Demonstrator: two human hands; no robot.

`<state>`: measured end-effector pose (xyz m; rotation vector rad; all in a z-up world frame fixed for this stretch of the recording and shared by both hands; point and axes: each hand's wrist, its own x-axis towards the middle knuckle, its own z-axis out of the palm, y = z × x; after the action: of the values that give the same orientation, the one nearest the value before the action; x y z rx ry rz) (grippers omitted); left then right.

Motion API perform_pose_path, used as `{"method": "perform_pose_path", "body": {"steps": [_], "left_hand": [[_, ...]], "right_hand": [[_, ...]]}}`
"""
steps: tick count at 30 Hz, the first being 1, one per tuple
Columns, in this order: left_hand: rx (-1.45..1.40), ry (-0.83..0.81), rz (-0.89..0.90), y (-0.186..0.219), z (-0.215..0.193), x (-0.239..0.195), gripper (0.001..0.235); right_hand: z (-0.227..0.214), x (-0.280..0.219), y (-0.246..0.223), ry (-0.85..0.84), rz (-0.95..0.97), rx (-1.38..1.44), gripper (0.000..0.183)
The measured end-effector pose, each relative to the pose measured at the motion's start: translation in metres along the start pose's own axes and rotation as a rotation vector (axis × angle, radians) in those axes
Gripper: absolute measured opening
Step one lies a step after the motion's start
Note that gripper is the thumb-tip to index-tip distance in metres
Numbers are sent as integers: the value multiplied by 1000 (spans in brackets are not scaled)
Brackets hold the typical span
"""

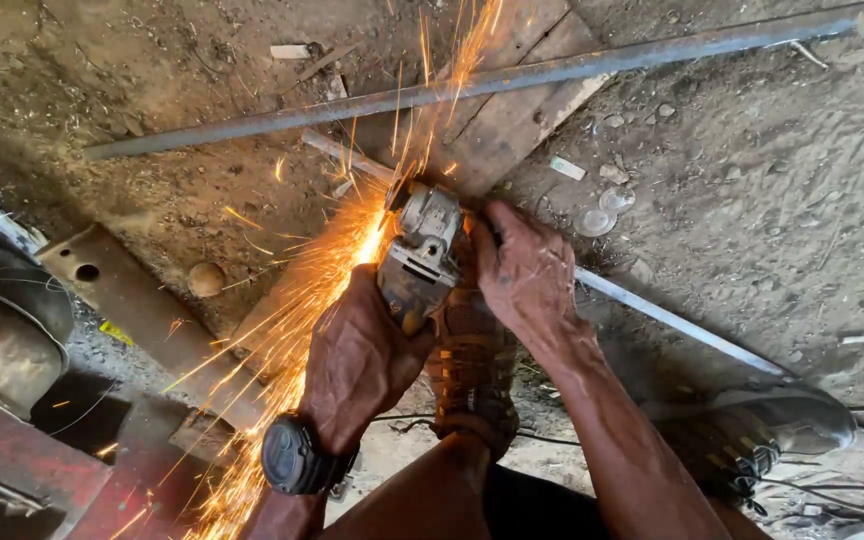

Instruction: The person uses an angle grinder to cut a long metal rod into several short pieces. The person repeatedly positions the rod, cuts it, and sets the cut pieces aside on a wooden board on the ground.

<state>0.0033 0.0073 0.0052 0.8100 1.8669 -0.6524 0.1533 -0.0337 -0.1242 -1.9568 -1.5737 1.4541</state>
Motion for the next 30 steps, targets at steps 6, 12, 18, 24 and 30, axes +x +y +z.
{"method": "perform_pose_path", "body": {"steps": [6,12,18,24,30], "left_hand": [[-26,30,50,-2,3,3,49],[-24,28,39,1,0,0,48],[-25,18,39,0,-1,1,50],[2,3,20,1,0,1,53],[39,47,30,-8,7,4,58]], "right_hand": [[-5,-1,-7,-13,-1,-5,22],[-1,-1,1,-19,-11,2,21],[-4,-2,-2,-22,-7,-17,20],[-12,0,-15,-30,43,16,19],[-9,1,-7,-36,34,-70,17]]}}
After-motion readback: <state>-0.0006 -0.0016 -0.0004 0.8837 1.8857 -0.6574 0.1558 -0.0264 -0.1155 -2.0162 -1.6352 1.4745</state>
